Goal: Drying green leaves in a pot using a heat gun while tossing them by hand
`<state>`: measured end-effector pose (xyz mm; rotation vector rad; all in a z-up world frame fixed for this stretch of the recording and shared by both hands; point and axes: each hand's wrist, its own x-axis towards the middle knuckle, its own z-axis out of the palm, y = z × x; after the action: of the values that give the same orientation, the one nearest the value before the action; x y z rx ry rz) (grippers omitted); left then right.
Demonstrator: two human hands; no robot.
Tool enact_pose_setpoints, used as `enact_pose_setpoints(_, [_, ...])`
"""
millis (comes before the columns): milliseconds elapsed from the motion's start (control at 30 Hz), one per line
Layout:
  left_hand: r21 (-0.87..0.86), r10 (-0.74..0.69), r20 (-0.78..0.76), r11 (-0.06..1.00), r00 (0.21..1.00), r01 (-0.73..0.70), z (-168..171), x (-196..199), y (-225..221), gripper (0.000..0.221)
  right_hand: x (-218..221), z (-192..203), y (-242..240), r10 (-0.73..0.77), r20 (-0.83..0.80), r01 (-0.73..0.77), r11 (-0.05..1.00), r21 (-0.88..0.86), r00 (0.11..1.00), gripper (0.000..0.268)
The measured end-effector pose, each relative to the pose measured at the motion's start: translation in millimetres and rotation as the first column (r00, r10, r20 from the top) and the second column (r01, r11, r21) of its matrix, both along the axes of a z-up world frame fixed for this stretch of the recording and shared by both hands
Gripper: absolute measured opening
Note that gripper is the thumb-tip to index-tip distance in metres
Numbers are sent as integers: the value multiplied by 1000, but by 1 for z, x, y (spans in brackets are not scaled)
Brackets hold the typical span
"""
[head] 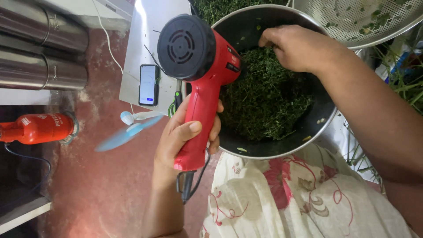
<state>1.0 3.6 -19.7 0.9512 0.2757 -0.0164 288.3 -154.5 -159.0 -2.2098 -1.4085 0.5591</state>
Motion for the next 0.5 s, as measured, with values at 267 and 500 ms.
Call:
enact_pose_setpoints(267, [-45,-96,-121,995,988,92,8,-21,15,56,1,-1,2,1,-23,0,1000,7,1000,50])
enact_pose_setpoints(500, [-10,-93,-183,996,979,93,8,-33,19,61,0,3,4,-28,-39,26,998,-53,999,53])
